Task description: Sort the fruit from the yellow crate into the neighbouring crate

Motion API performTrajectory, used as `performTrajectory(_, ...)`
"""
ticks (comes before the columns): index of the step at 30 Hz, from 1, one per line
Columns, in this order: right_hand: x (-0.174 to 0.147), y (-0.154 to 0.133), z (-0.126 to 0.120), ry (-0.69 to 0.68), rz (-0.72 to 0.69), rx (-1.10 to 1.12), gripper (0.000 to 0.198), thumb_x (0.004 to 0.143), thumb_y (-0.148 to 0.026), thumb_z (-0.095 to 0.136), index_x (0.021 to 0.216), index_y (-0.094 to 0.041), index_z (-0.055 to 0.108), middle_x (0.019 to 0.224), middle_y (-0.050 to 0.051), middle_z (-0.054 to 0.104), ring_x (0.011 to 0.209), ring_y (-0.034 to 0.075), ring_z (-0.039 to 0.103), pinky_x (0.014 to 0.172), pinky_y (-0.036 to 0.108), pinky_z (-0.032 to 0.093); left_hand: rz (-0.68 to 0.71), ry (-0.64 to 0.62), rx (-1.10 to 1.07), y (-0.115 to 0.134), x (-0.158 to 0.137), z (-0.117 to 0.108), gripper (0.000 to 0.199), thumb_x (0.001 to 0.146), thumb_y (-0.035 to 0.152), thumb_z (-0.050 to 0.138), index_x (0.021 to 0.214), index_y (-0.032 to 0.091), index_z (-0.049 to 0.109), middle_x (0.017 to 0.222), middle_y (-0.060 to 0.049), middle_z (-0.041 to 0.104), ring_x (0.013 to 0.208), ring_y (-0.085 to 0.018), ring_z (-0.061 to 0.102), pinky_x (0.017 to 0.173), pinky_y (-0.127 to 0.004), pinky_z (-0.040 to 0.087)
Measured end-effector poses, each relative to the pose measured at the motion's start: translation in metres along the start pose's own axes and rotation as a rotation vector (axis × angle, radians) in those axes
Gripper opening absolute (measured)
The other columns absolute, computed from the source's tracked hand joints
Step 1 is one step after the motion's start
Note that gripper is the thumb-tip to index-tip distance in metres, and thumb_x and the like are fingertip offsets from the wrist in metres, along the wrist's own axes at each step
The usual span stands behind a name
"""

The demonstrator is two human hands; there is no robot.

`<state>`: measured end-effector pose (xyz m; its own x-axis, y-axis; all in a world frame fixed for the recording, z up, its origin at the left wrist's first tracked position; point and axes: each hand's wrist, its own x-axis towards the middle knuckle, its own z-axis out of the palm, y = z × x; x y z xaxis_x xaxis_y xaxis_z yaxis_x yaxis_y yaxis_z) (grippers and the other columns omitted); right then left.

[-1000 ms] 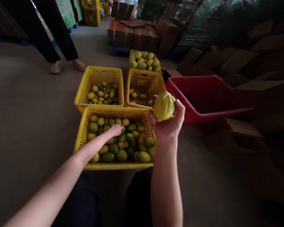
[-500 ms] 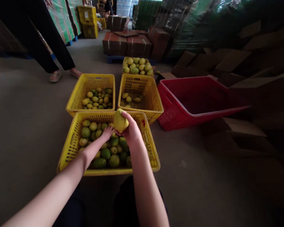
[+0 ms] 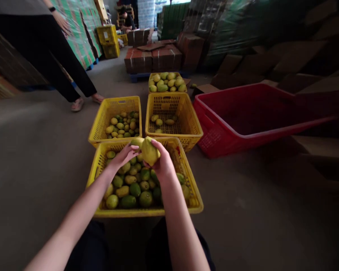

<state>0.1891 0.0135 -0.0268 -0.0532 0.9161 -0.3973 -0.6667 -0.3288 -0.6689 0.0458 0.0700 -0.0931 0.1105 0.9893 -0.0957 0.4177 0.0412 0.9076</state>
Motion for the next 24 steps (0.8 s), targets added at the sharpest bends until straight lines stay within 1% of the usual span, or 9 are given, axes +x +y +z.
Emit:
performTrajectory(1,-0.002,-0.002,0.000,0.013,0.006,0.005,0.028,0.069,-0.044,0.073,0.079,-0.019,0.066,0.060,0.000,0.064,0.046,0.012,0.051,0.033,0.022,0.034,-0.005,-0.024,-0.065,0.004,-0.008,-0.008,0.049,0.100,0.040,0.038,0.086,0.011,0.075,0.089,-0.011,0.074,0.097,-0.013,0.067,0.075,-0.026,0.056)
performTrajectory(3,-0.005,-0.006,0.000,0.026,0.013,0.027,0.029,0.069,-0.045,0.073,0.080,-0.019,0.067,0.063,0.001,0.067,0.049,0.014,0.054,0.034,0.022,0.036,-0.021,-0.064,-0.301,0.007,-0.023,-0.022,0.029,0.091,0.033,0.053,0.102,0.016,0.074,0.099,-0.010,0.076,0.102,-0.019,0.070,0.089,-0.034,0.056)
performTrajectory(4,-0.006,-0.007,0.000,0.029,0.013,0.040,0.029,0.069,-0.045,0.073,0.080,-0.019,0.067,0.066,0.002,0.068,0.052,0.015,0.057,0.035,0.023,0.037,-0.033,-0.057,-0.444,0.005,-0.031,-0.026,0.030,0.084,0.035,0.062,0.107,0.018,0.071,0.102,-0.009,0.076,0.107,-0.021,0.069,0.094,-0.037,0.054)
performTrajectory(7,-0.008,-0.003,-0.001,0.058,0.010,0.012,0.030,0.069,-0.047,0.075,0.081,-0.020,0.068,0.072,0.004,0.071,0.061,0.019,0.063,0.039,0.025,0.039,-0.067,0.030,-0.759,-0.002,-0.045,-0.033,0.058,0.062,0.044,0.081,0.111,0.019,0.064,0.104,-0.009,0.073,0.117,-0.028,0.063,0.099,-0.038,0.052)
performTrajectory(10,-0.007,0.004,-0.004,0.044,-0.041,-0.121,0.032,0.068,-0.045,0.080,0.087,-0.022,0.069,0.077,0.001,0.070,0.069,0.019,0.063,0.049,0.025,0.044,-0.091,0.083,-0.793,-0.007,-0.050,-0.034,0.064,0.056,0.043,0.085,0.110,0.019,0.060,0.104,-0.007,0.071,0.116,-0.028,0.063,0.094,-0.034,0.053)
performTrajectory(14,-0.003,0.013,-0.006,-0.030,-0.088,-0.217,0.045,0.066,-0.042,0.085,0.104,-0.025,0.069,0.087,-0.001,0.071,0.082,0.019,0.066,0.064,0.026,0.049,-0.184,0.113,-0.851,-0.011,-0.054,-0.030,0.059,0.060,0.044,0.083,0.110,0.022,0.059,0.108,-0.005,0.071,0.104,-0.024,0.067,0.080,-0.029,0.056)
performTrajectory(19,0.009,0.026,-0.003,0.000,-0.024,-0.417,0.045,0.065,-0.053,0.083,0.095,-0.022,0.070,0.084,0.001,0.071,0.079,0.020,0.065,0.063,0.027,0.049,-0.482,0.187,-0.810,-0.020,-0.049,-0.028,0.058,0.082,0.064,0.055,0.119,0.019,0.059,0.104,-0.008,0.073,0.089,-0.021,0.071,0.056,-0.026,0.053)
performTrajectory(22,0.014,0.036,0.000,-0.040,0.045,-0.554,0.046,0.068,-0.062,0.077,0.089,-0.021,0.072,0.082,0.001,0.071,0.079,0.020,0.064,0.063,0.027,0.047,-0.498,0.164,-0.795,-0.026,-0.045,-0.028,0.063,0.088,0.067,0.042,0.123,0.018,0.059,0.104,-0.009,0.074,0.088,-0.021,0.071,0.056,-0.028,0.053)
performTrajectory(24,0.016,0.041,0.002,-0.065,0.055,-0.593,0.047,0.071,-0.064,0.074,0.090,-0.021,0.073,0.084,0.001,0.072,0.079,0.020,0.063,0.063,0.026,0.046,-0.490,0.163,-0.804,-0.029,-0.045,-0.029,0.061,0.088,0.067,0.043,0.124,0.020,0.059,0.107,-0.008,0.074,0.093,-0.022,0.071,0.063,-0.030,0.055)
